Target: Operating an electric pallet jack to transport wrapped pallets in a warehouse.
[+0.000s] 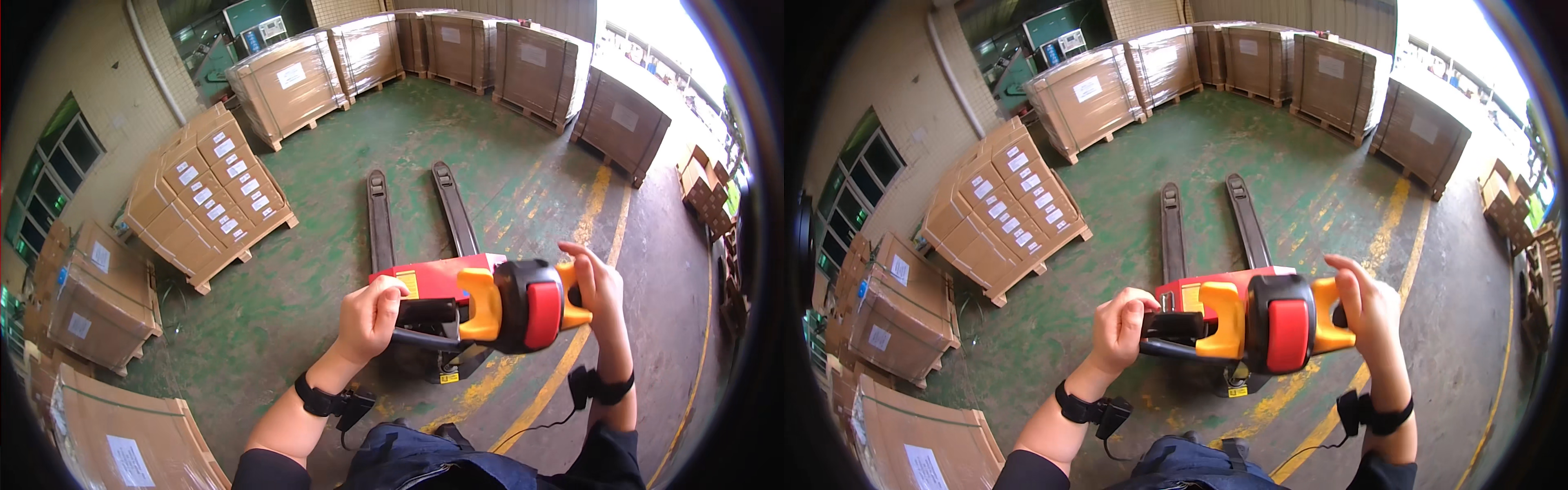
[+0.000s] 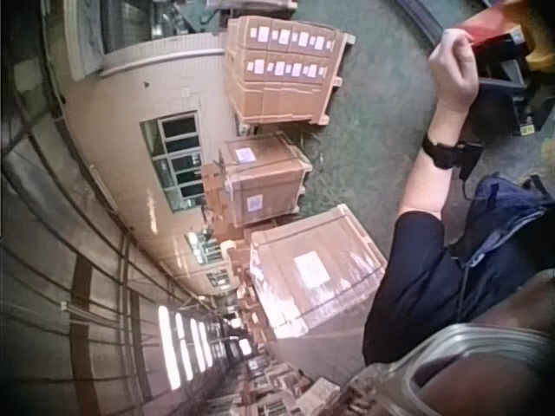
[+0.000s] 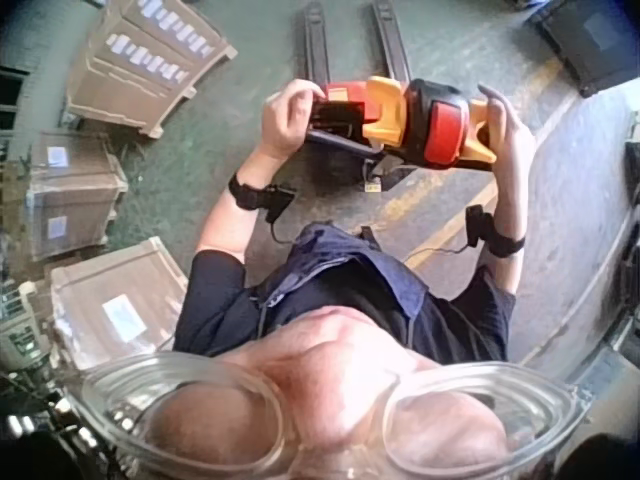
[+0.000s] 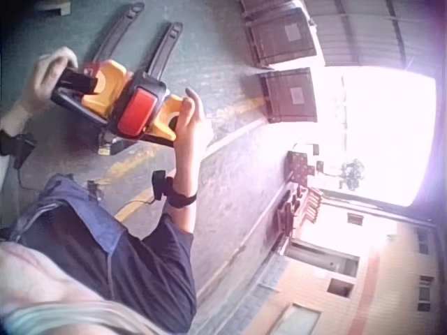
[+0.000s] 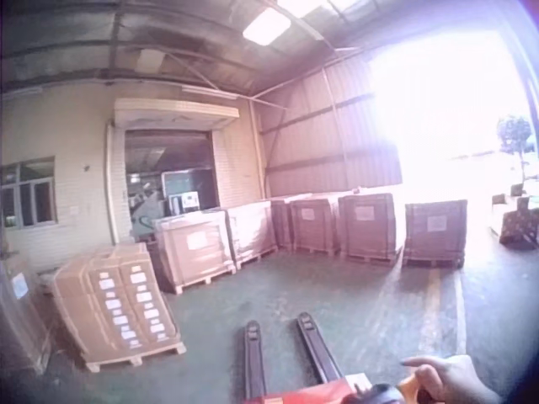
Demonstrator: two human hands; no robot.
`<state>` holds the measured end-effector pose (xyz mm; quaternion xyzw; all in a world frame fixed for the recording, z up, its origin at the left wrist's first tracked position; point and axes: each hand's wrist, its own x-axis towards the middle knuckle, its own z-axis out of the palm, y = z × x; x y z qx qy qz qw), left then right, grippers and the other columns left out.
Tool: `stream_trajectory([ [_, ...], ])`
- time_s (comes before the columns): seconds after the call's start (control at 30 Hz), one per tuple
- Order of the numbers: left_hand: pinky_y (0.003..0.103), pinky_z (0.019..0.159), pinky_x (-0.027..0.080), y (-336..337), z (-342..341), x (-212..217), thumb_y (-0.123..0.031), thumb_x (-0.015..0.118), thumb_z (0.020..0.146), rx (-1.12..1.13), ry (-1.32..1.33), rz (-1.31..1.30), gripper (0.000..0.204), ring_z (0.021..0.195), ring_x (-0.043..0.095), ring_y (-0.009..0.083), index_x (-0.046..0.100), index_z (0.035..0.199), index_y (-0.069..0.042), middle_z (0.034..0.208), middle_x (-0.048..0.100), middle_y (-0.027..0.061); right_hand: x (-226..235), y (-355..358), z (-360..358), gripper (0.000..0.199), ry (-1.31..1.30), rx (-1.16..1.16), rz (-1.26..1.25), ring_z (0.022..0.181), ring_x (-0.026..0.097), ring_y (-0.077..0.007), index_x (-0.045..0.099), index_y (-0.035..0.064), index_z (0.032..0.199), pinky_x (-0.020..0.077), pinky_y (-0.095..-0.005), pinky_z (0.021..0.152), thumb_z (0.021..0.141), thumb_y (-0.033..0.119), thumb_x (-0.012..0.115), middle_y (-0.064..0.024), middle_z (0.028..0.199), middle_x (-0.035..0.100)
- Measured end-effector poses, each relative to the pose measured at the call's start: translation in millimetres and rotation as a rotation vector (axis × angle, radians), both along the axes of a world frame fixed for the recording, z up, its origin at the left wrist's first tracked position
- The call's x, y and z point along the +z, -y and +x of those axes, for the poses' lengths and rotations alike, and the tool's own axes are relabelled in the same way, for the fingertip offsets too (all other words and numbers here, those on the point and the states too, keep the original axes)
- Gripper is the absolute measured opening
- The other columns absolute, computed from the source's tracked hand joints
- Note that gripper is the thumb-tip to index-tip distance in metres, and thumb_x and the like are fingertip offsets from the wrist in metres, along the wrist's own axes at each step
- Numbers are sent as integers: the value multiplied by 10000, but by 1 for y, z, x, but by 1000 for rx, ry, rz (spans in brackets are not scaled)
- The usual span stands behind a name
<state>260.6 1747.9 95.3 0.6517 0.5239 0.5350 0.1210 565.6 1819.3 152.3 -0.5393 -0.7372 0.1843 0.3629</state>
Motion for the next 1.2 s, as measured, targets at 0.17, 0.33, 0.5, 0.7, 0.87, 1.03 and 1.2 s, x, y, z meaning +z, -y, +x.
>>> stream_trajectory([
  [0.17,268,554,433,-38,-24,-2,-223,408,931,-151,62,47,290,578,564,152,592,835,-20,635,566,74,-21,37,-12,322,134,-186,244,523,544,-216,591,144,1173,420,-313,539,943,313,442,-91,569,511],
  [0.33,275,550,427,-97,-41,-2,-233,410,929,-339,105,57,300,571,555,145,596,826,-21,613,543,65,-17,61,-45,330,24,-479,145,572,542,-150,554,181,1237,416,-286,570,935,280,468,-72,609,520],
  [0.5,264,484,401,-137,-43,-5,-248,425,939,-482,127,99,296,504,526,114,597,834,-31,564,511,40,-22,58,-55,315,-114,-529,41,698,589,-119,603,186,1208,446,-254,661,914,257,516,-75,761,631],
  [0.7,327,508,416,-155,-48,-8,-189,454,912,-549,138,29,222,517,548,252,591,800,-55,605,523,121,-15,54,-66,294,-67,-556,-40,785,654,-172,662,193,1107,466,-260,690,828,209,569,-102,877,683],
  [0.87,268,453,386,-170,-46,-9,-206,435,926,-586,149,112,255,467,514,152,591,810,-41,577,517,66,-10,58,-74,303,-23,-613,-71,778,664,-195,672,210,1078,477,-267,692,798,224,558,-75,896,689],
  [1.03,313,507,397,-189,-34,-13,-199,422,915,-560,193,102,260,505,513,212,587,794,-38,586,509,108,-7,45,-74,275,27,-675,-119,692,654,-178,678,236,1045,472,-285,650,828,269,513,-47,829,689],
  [1.2,333,510,385,-230,-8,-13,-221,407,917,-548,132,76,285,506,512,241,586,789,-39,580,504,126,-9,8,-45,281,26,-665,-102,642,644,-169,680,243,1031,467,-293,614,802,278,520,-26,820,691],
])
